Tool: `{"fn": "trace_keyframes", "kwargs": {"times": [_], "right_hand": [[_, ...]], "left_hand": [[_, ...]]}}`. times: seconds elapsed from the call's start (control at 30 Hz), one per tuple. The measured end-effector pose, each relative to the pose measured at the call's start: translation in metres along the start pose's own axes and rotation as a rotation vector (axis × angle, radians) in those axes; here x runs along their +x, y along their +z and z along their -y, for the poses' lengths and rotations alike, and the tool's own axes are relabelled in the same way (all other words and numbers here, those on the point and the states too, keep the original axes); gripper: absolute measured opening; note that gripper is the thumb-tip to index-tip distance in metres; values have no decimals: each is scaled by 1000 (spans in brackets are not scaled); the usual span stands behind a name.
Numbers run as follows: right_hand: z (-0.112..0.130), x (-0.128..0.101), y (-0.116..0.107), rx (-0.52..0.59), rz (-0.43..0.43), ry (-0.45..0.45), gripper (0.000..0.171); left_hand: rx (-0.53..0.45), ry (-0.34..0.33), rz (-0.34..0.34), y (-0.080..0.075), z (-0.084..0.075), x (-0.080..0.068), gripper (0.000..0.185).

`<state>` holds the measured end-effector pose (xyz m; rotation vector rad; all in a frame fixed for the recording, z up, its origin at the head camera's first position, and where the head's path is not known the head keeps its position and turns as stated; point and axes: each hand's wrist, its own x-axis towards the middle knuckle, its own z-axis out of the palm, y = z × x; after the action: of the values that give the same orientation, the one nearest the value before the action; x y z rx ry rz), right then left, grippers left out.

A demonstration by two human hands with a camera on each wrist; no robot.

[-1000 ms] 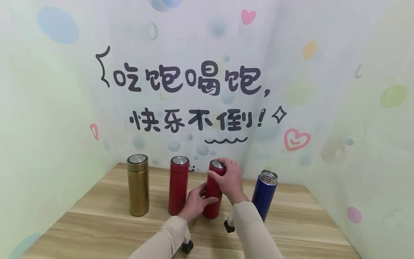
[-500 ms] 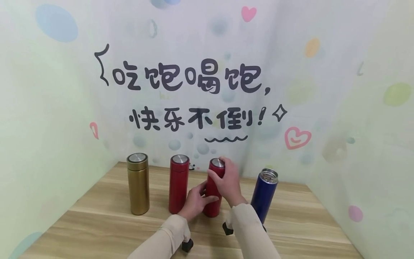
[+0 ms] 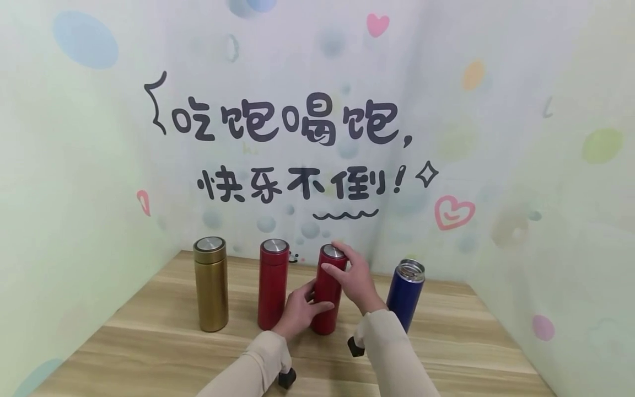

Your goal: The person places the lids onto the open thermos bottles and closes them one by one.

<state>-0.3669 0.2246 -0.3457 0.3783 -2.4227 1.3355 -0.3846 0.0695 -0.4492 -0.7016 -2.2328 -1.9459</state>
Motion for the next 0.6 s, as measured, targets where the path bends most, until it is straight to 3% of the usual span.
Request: {"fn": "trace_keyframes", "kwargs": {"times": [0.2, 0.43, 0.6], "right_hand": [[2, 3, 8, -97, -99, -41, 59], [2, 2, 17, -161, -196, -62, 60], [5, 2, 21, -293, -281, -93, 59]], "left_hand": [[-6, 9, -12, 0, -1, 2, 68], [23, -34, -20, 2, 2, 1, 71], [33, -37, -18, 2, 3, 2, 72]]}}
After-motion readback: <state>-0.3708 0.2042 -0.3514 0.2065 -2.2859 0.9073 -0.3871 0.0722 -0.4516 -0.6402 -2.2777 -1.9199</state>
